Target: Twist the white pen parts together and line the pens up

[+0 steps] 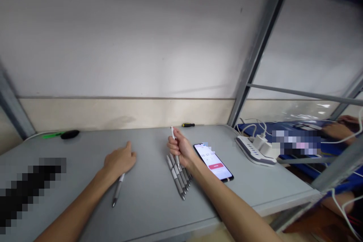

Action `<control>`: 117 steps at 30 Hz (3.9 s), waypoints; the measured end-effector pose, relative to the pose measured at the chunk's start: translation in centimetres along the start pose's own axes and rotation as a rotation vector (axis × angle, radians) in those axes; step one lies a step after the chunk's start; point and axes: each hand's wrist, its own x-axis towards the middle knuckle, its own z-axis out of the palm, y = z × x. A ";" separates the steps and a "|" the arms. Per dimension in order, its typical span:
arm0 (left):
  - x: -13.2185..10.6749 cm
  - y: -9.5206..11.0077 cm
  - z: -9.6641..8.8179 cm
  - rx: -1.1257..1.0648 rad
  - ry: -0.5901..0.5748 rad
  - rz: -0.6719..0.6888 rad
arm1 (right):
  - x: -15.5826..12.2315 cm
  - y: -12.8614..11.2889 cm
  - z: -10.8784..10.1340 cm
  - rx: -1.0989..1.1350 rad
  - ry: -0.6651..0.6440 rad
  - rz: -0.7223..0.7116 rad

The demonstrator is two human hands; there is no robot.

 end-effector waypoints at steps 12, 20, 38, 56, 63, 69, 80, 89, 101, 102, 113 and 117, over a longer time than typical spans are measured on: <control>0.1 0.3 0.8 0.044 0.053 0.078 | -0.4 1.8 0.7 -0.461 -0.121 0.054; 0.0 0.0 0.7 0.046 0.049 0.098 | -0.7 1.7 0.3 -1.533 0.075 -0.267; 0.2 0.0 1.3 0.025 0.042 0.080 | -0.9 1.6 -0.9 -1.891 -0.076 -0.134; -0.3 0.1 0.8 0.015 0.012 0.114 | -1.0 -0.1 -1.2 -1.776 -0.146 -0.018; 0.0 -0.1 1.0 0.009 0.026 0.125 | -1.0 -0.1 -1.1 -1.768 -0.135 -0.023; 0.0 0.0 0.8 0.024 0.016 0.115 | -1.0 -0.5 -0.9 -1.804 -0.093 -0.007; 0.1 0.2 1.2 -0.095 0.163 0.220 | -0.8 -0.9 -1.3 -1.815 0.135 -0.098; 0.4 1.2 2.0 -0.409 0.278 0.440 | 0.0 -1.2 -2.1 -1.795 0.295 -0.204; 0.1 1.2 1.8 -0.414 0.313 0.469 | 0.8 -2.6 -5.2 -1.965 0.409 0.014; 0.1 1.2 1.8 -0.411 0.316 0.469 | 0.8 -2.5 -5.1 -1.965 0.401 0.017; 0.1 1.2 1.9 -0.425 0.312 0.478 | 0.8 -2.5 -5.0 -1.952 0.393 0.001; -0.1 1.4 1.8 -0.441 0.314 0.491 | 0.7 -2.4 -5.1 -1.939 0.400 -0.031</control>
